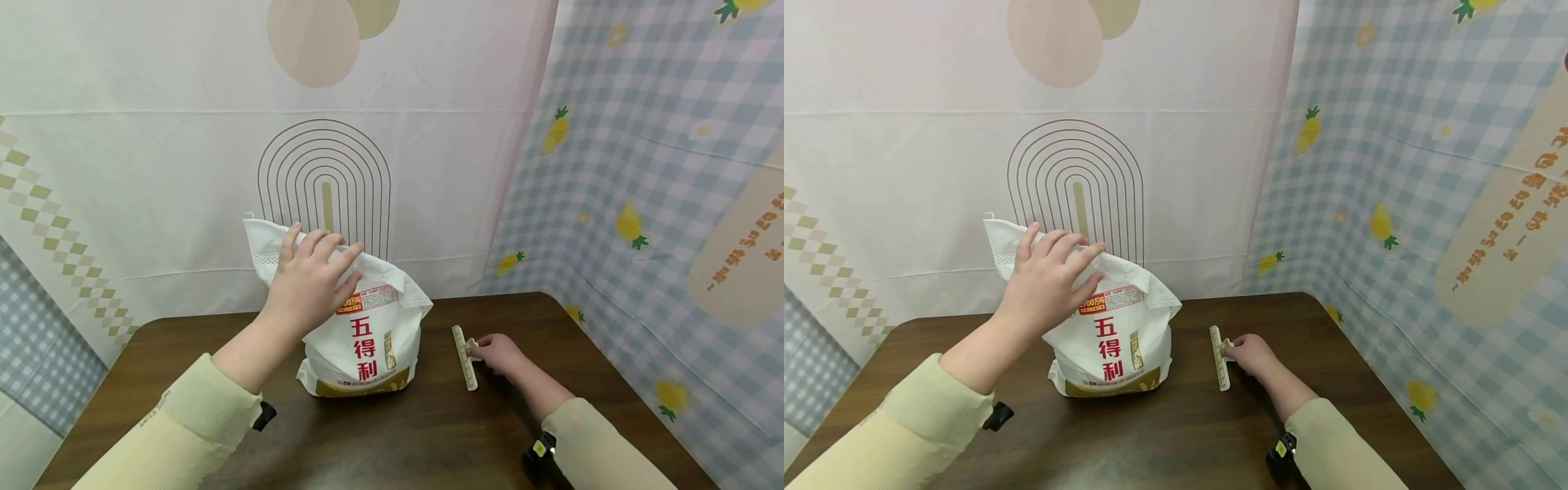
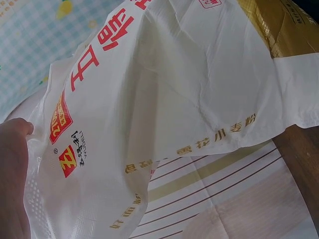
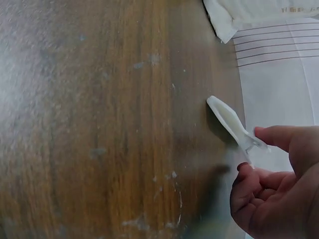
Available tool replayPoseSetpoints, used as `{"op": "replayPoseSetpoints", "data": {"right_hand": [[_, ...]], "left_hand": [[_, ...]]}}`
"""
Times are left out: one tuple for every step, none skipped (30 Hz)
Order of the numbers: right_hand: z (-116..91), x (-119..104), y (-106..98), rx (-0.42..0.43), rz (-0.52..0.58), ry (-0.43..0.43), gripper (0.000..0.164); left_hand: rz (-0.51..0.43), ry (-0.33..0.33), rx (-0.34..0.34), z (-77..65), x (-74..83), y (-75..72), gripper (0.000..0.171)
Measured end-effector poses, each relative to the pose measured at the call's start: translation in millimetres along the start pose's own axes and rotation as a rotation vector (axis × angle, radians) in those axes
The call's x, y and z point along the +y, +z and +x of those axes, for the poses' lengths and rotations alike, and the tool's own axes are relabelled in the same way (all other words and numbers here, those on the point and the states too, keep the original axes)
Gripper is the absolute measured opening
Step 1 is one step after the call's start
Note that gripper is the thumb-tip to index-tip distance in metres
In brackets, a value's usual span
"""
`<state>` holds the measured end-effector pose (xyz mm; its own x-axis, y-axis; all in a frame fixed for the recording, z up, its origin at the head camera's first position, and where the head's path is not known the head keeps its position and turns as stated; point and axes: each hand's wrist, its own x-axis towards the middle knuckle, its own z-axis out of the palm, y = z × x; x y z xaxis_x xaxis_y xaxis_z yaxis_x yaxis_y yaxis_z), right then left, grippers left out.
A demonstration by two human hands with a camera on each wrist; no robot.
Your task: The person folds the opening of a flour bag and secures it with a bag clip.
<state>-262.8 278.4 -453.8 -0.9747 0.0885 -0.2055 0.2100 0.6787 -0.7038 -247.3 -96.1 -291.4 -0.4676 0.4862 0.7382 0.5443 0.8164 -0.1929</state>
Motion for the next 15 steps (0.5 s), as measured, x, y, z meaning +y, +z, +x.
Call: {"op": "replayPoseSetpoints", "data": {"right_hand": [[-0.1, 0.1, 0.0, -0.004, 0.013, 0.012, 0.038], [-0.2, 0.0, 0.0, -0.005, 0.019, 0.021, 0.037], [-0.3, -0.1, -0.3, -0.006, 0.027, 0.031, 0.036], [-0.7, -0.3, -0.5, -0.008, 0.029, 0.035, 0.037], [-1.1, -0.4, -0.8, -0.009, 0.033, 0.037, 0.037], [-1.2, -0.1, -1.0, -0.011, 0.038, 0.037, 0.036], [-1.8, -0.3, -1.2, -0.009, 0.046, 0.038, 0.036], [-2.1, -0.5, -1.1, -0.009, 0.054, 0.039, 0.035], [-2.6, -0.7, -1.2, -0.008, 0.065, 0.038, 0.034], [-3.1, -0.9, -1.0, -0.008, 0.069, 0.033, 0.033], [-3.6, -1.2, -1.0, -0.006, 0.075, 0.029, 0.033], [-3.9, -1.6, -1.0, -0.004, 0.08, 0.024, 0.032], [-4.3, -2.3, -0.9, 0.002, 0.086, 0.023, 0.031], [-4.6, -2.9, -0.9, 0.005, 0.088, 0.02, 0.031], [-5.0, -3.6, -1.0, 0.01, 0.092, 0.017, 0.032]], "left_hand": [[-0.002, 0.0, -0.001, -0.1, 0.1, 0.0, 0.042], [-0.004, -0.001, -0.002, -0.1, 0.2, 0.0, 0.042], [-0.006, -0.001, -0.003, -0.2, 0.3, 0.0, 0.042], [-0.006, -0.001, -0.003, -0.2, 0.4, 0.1, 0.042], [-0.006, -0.001, -0.002, -0.1, 0.4, 0.1, 0.042], [-0.007, -0.001, -0.003, -0.1, 0.4, 0.2, 0.042], [-0.008, -0.002, -0.003, 0.0, 0.3, 0.3, 0.042], [-0.007, -0.001, -0.001, 0.0, 0.1, 0.5, 0.042], [-0.007, 0.0, 0.0, 0.0, -0.1, 0.6, 0.042], [-0.006, 0.0, 0.001, 0.0, -0.3, 0.7, 0.042], [-0.005, 0.0, 0.003, 0.0, -0.5, 0.9, 0.042], [-0.004, 0.001, 0.004, 0.0, -0.7, 1.0, 0.042], [-0.003, 0.001, 0.007, 0.0, -0.9, 1.1, 0.042], [-0.001, 0.002, 0.009, 0.0, -1.1, 1.3, 0.042], [0.0, 0.002, 0.011, 0.0, -1.3, 1.4, 0.042]]}}
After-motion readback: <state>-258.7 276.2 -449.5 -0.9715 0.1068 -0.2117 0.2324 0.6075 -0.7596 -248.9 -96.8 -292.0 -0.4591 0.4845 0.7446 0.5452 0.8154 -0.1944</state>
